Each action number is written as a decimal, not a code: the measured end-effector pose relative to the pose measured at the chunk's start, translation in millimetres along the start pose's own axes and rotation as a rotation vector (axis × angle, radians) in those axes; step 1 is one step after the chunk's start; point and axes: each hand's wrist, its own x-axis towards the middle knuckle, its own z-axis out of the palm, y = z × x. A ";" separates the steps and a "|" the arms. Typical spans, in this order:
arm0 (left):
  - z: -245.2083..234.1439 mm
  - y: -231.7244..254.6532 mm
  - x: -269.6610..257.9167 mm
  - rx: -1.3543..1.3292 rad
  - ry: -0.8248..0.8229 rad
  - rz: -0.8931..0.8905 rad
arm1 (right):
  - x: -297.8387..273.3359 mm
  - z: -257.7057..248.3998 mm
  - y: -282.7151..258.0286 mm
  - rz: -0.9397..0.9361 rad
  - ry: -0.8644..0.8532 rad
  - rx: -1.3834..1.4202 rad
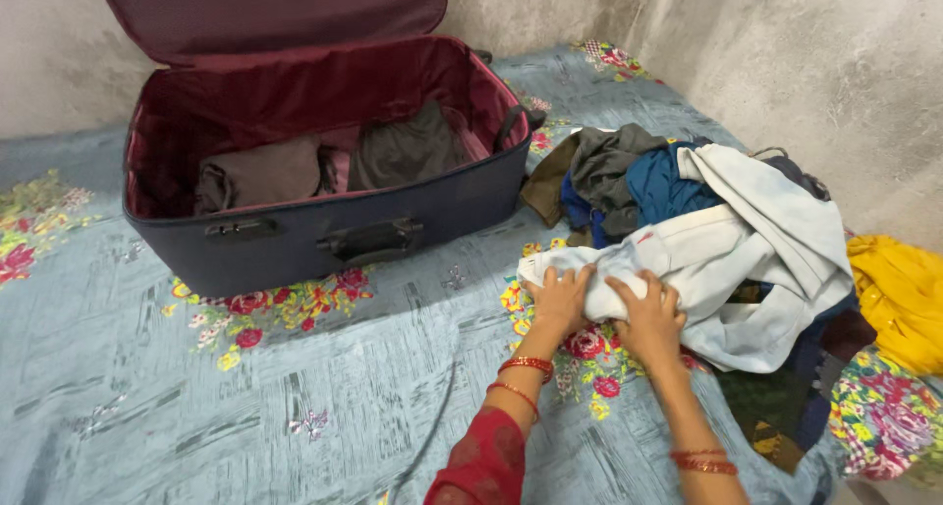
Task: The person folds a pair of brown trousers, a pair of white jeans, and a blue garment on a floral bedsheet, then places each folded item into an open suitcase. The hands smooth and align the garments before folding and packing them.
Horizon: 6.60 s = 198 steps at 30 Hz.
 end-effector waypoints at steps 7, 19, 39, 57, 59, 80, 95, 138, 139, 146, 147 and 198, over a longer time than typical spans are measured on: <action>5.7 -23.4 -84.0 -0.048 0.330 0.033 | -61.3 -9.4 -58.1 -0.050 0.249 0.172; -93.0 -131.8 -320.3 0.216 0.668 -0.203 | -175.8 -25.1 -247.2 -0.303 0.133 0.740; -46.9 -223.0 -371.6 -0.593 1.030 -0.802 | -164.2 -21.7 -214.5 -0.410 -0.173 0.323; -51.7 -212.5 -395.1 -0.934 0.898 -0.624 | -202.5 -85.5 -168.6 -0.630 -0.671 0.558; -52.3 -214.6 -394.4 -0.980 0.969 -0.464 | -178.8 -79.2 -171.6 -0.427 -0.497 0.551; -102.5 -216.3 -433.9 -1.469 1.533 -0.286 | 29.5 -39.0 -350.0 -0.507 -0.212 0.407; -118.6 -211.5 -446.4 0.429 1.393 -0.897 | -11.3 9.0 -306.7 -0.819 -0.314 0.309; -59.1 -237.1 -136.6 0.126 0.487 -0.203 | 19.6 29.0 -93.4 -0.346 -0.644 0.001; -54.8 -241.1 -130.3 0.162 0.492 -0.209 | 20.4 22.8 -87.2 -0.358 -0.558 0.013; -68.3 -263.5 -100.1 0.148 0.661 -0.272 | -7.9 -38.4 -31.5 -0.110 -0.561 -0.268; -73.1 -261.2 -104.3 0.077 0.591 -0.302 | -13.1 -43.0 -29.2 -0.054 -0.690 -0.297; -73.7 -94.3 -485.4 -0.512 0.439 -0.998 | -60.5 -52.6 -249.4 -0.943 -0.415 0.484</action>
